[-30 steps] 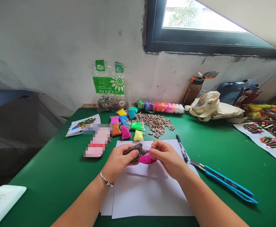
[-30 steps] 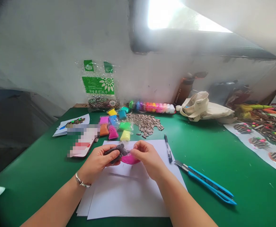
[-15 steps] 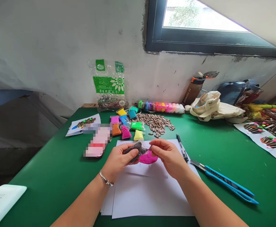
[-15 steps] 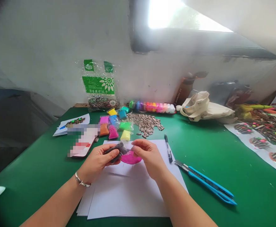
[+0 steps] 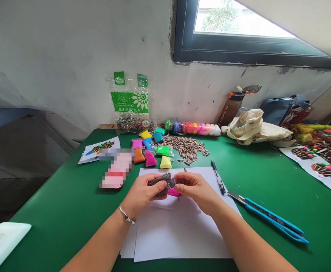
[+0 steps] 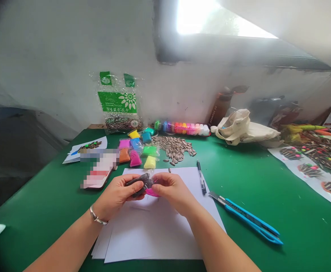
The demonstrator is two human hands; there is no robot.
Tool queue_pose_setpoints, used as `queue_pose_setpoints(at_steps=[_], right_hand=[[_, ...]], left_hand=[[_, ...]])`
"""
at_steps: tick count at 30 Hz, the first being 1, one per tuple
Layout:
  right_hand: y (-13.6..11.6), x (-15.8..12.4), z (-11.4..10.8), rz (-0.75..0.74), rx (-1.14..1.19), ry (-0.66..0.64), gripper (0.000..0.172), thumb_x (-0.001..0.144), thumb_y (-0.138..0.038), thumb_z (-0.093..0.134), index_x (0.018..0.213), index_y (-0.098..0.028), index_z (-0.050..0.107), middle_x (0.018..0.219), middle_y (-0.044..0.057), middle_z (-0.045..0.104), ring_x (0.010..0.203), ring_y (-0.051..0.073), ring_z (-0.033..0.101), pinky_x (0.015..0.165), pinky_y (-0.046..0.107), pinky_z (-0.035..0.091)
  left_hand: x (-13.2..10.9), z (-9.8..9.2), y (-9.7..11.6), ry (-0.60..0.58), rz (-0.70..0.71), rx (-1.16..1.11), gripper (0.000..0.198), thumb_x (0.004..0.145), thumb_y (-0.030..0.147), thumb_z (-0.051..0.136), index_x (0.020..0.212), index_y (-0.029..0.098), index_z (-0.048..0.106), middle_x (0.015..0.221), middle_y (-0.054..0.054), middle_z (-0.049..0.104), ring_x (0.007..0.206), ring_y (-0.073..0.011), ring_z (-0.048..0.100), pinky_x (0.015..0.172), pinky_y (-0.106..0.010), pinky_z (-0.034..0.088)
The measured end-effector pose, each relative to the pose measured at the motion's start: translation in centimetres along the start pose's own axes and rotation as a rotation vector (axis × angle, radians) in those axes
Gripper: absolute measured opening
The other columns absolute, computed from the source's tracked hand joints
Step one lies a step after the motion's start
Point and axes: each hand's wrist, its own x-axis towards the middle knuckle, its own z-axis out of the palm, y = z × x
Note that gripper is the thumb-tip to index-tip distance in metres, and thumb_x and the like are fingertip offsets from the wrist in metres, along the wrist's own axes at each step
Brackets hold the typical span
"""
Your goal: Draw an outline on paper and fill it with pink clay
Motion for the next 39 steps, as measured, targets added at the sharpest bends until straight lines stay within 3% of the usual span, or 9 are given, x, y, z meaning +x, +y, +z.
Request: queue_pose_setpoints(at_steps=[7, 18, 23, 28, 34, 39], right_hand=[[0.3, 0.1, -0.2, -0.012, -0.195, 0.059, 0.015, 0.074, -0.029, 0.067, 0.074, -0.016, 0.061, 0.068, -0.003, 0.054, 0.064, 0.010, 0.047, 0.060, 0.024, 0.035], [0.4, 0.0, -0.7, 0.061, 0.164, -0.018, 0.024, 0.078, -0.036, 0.066, 0.075, -0.017, 0.052, 0.058, -0.006, 0.045, 0.052, 0.007, 0.038, 0.052, 0.021, 0.028], [0.6, 0.3, -1.4, 0.049, 0.317, 0.106, 0.023, 0.077, -0.034, 0.067, 0.079, -0.017, 0.052, 0.068, -0.001, 0.057, 0.057, 0.009, 0.048, 0.055, 0.021, 0.035], [0.9, 0.5, -1.7, 0.044, 0.345, 0.146, 0.022, 0.072, -0.023, 0.070, 0.087, -0.018, 0.055, 0.075, 0.002, 0.061, 0.059, 0.009, 0.051, 0.055, 0.022, 0.037], [0.3, 0.3, -0.9, 0.063, 0.232, 0.109, 0.019, 0.077, -0.030, 0.065, 0.086, -0.015, 0.061, 0.061, -0.004, 0.048, 0.052, 0.006, 0.039, 0.052, 0.021, 0.029], [0.1, 0.1, -0.3, 0.046, 0.067, 0.074, 0.025, 0.079, -0.038, 0.063, 0.073, -0.015, 0.058, 0.056, -0.005, 0.044, 0.053, 0.007, 0.035, 0.052, 0.022, 0.026]], left_hand=[[0.1, -0.1, -0.1, 0.011, 0.004, -0.033, 0.035, 0.067, 0.035, 0.078, 0.095, 0.015, 0.069, 0.084, -0.003, 0.065, 0.073, -0.0146, 0.062, 0.076, -0.034, 0.056], [0.2, 0.2, 0.1, 0.059, 0.013, -0.059, 0.038, 0.065, 0.037, 0.079, 0.094, 0.014, 0.069, 0.080, -0.003, 0.066, 0.069, -0.0135, 0.061, 0.071, -0.031, 0.057], [0.3, 0.0, 0.0, 0.108, 0.028, -0.108, 0.038, 0.064, 0.037, 0.080, 0.093, 0.014, 0.070, 0.083, -0.003, 0.066, 0.069, -0.0132, 0.062, 0.071, -0.030, 0.057], [0.2, 0.1, 0.0, 0.049, 0.008, -0.106, 0.033, 0.067, 0.033, 0.079, 0.092, 0.013, 0.069, 0.081, -0.003, 0.065, 0.070, -0.0126, 0.061, 0.071, -0.031, 0.058], [0.0, 0.2, 0.0, 0.016, -0.008, -0.109, 0.034, 0.069, 0.032, 0.078, 0.095, 0.014, 0.069, 0.084, -0.004, 0.064, 0.073, -0.0133, 0.060, 0.073, -0.032, 0.057], [-0.1, 0.3, 0.2, 0.009, -0.010, -0.101, 0.033, 0.069, 0.034, 0.077, 0.095, 0.015, 0.069, 0.084, -0.004, 0.065, 0.074, -0.0136, 0.061, 0.074, -0.032, 0.057]])
